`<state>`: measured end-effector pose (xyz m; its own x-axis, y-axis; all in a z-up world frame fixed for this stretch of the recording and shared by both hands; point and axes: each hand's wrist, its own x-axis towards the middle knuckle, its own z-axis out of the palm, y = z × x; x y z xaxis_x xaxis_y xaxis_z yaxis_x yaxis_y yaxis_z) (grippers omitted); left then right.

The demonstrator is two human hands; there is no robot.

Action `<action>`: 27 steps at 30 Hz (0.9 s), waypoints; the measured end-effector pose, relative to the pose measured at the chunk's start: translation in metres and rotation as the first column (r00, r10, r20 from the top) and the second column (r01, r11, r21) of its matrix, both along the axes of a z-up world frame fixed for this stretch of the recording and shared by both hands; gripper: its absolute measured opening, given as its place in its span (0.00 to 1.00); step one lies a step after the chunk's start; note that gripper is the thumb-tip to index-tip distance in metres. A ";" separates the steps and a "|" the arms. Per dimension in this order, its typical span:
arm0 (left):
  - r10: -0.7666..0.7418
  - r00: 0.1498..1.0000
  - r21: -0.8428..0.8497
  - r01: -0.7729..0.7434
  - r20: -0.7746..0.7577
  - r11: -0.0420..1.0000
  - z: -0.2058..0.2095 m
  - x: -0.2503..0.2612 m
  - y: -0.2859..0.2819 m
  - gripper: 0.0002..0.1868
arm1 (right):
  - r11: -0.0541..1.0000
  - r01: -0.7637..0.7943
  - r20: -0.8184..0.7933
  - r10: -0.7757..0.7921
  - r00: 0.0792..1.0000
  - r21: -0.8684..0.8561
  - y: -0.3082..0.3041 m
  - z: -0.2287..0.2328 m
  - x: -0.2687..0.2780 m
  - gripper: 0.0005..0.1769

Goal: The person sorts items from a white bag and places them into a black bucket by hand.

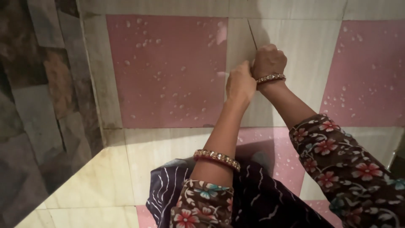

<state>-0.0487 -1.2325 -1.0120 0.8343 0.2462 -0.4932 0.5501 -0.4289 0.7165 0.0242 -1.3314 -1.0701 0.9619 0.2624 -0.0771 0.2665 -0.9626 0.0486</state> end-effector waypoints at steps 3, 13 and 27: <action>0.027 1.000 -0.050 -0.028 -0.011 0.998 0.008 0.007 0.003 0.14 | 1.000 0.009 -0.025 -0.009 1.000 -0.004 -0.001 0.001 0.010 0.10; 0.044 0.999 -0.092 -0.046 -0.019 0.995 0.023 0.022 -0.002 0.24 | 0.999 -0.051 -0.140 0.052 0.989 0.012 -0.007 0.012 0.021 0.13; 0.063 0.997 -0.105 -0.067 -0.037 0.992 0.020 0.020 -0.006 0.18 | 0.973 -0.094 -0.015 0.100 0.995 0.213 -0.016 0.019 0.018 0.24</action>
